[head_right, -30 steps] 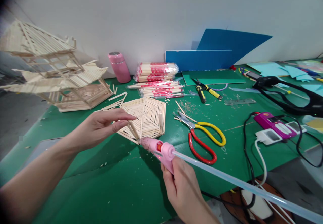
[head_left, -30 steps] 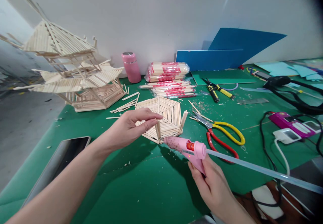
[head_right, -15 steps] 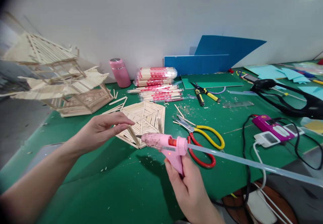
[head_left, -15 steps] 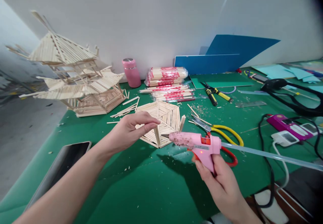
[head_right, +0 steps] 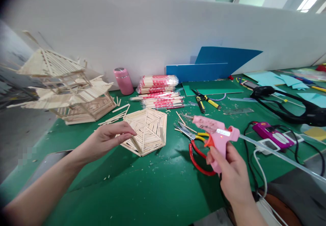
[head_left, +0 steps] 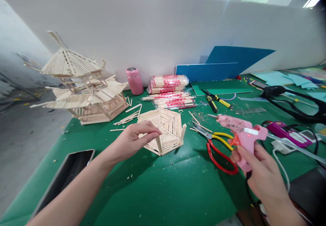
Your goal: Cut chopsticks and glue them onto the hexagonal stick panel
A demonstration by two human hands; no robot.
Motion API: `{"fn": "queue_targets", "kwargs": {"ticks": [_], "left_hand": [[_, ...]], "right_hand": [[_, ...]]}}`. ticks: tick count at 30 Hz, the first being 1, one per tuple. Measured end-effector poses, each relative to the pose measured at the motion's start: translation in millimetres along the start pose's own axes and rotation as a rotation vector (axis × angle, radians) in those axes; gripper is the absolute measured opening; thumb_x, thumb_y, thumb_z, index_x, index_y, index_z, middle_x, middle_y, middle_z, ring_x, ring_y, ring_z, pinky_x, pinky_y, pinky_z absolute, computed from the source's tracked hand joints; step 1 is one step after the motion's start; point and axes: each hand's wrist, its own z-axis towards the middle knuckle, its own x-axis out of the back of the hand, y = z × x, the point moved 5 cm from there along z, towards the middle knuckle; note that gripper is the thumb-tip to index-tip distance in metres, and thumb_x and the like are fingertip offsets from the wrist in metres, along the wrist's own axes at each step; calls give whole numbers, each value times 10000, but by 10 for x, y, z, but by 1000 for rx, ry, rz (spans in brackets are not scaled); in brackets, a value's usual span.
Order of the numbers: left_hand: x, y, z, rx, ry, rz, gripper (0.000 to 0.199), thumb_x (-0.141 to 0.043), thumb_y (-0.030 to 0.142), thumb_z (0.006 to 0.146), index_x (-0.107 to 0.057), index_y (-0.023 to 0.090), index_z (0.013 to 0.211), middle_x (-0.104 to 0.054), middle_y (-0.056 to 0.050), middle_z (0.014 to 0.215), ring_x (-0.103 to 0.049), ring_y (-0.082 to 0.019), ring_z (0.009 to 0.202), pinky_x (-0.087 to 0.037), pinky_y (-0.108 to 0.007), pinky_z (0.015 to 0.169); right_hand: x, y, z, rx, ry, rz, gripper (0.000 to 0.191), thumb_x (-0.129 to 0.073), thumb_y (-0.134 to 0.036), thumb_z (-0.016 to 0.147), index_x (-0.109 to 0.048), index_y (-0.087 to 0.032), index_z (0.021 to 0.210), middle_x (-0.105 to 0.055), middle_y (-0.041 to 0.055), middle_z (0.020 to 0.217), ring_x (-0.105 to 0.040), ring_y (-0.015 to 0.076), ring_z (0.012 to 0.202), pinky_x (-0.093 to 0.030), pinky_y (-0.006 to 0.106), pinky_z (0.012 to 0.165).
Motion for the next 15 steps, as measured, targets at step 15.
{"fn": "queue_targets", "kwargs": {"ticks": [15], "left_hand": [[-39, 22, -7, -23, -59, -14, 165, -460, 216, 810, -621, 177, 803, -605, -17, 744, -527, -123, 710, -412, -229, 648]], "right_hand": [[434, 205, 772, -58, 89, -715, 356, -536, -448, 663, -609, -155, 851, -615, 26, 579, -577, 177, 520, -432, 253, 464]]}}
